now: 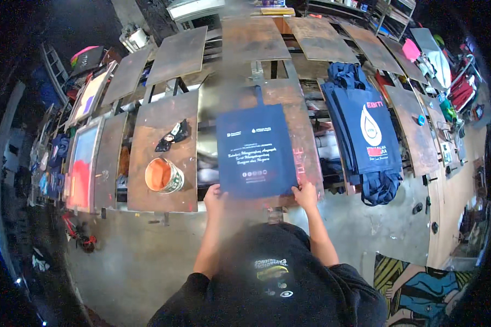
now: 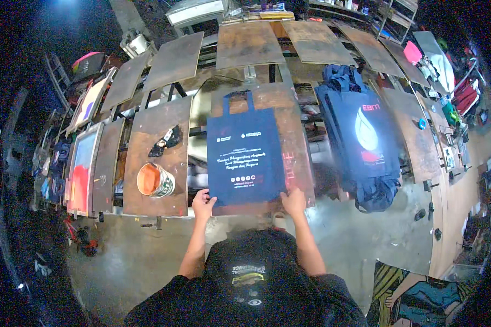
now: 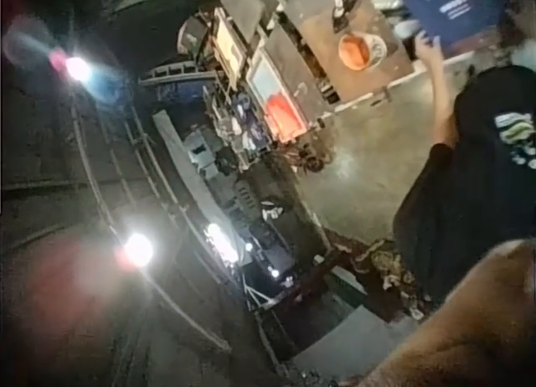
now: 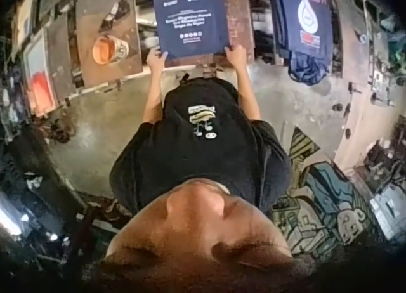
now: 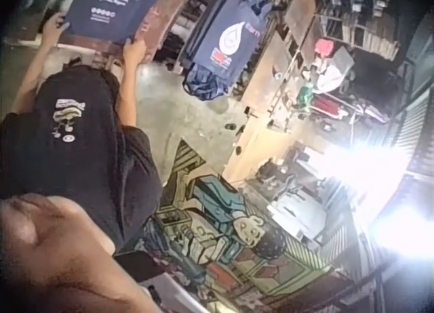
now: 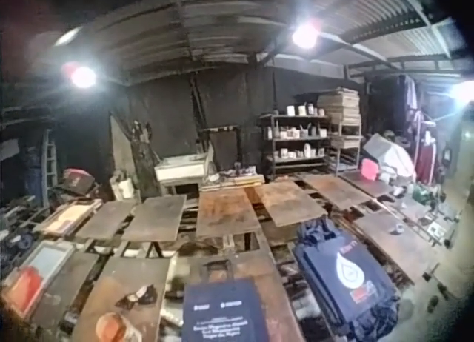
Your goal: Organizing apparel and applying ink to a screen at a printing station.
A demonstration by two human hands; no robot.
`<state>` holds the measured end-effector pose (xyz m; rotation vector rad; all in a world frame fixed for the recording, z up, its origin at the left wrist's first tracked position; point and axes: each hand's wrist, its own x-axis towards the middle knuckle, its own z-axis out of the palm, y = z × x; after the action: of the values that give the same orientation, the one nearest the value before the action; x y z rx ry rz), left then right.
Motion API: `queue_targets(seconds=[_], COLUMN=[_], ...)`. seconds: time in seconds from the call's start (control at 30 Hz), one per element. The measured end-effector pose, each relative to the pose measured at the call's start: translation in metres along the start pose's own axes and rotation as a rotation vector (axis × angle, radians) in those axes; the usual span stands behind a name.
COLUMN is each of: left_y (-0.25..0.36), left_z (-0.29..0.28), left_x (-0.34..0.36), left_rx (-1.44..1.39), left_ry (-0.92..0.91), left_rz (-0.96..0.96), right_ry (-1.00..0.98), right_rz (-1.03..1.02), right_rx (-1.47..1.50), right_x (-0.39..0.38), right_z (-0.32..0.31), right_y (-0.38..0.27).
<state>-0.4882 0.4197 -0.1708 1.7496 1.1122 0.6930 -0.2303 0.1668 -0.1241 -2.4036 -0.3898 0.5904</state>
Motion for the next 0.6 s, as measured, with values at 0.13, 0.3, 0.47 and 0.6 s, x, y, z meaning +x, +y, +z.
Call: queue_targets(seconds=[0.13, 0.3, 0.47, 0.6], left_y=[-0.006, -0.030, -0.056, -0.062], left_z=[-0.012, -0.021, -0.023, -0.028], left_x=[-0.013, -0.023, -0.022, -0.014], left_rx=[-0.108, -0.128, -0.222, -0.236], left_ry=[-0.048, -0.083, -0.185, -0.264], left_rz=[-0.108, -0.126, -0.195, -0.268], right_ry=[0.052, 0.166, 0.268, 0.343], right_rz=[-0.047, -0.096, -0.035, -0.027], right_rx=[-0.081, -0.101, -0.179, -0.170], right_x=[-0.023, -0.047, -0.061, -0.072], right_z=[-0.003, 0.005, 0.014, 0.022], right_y=[-0.003, 0.002, 0.000, -0.007])
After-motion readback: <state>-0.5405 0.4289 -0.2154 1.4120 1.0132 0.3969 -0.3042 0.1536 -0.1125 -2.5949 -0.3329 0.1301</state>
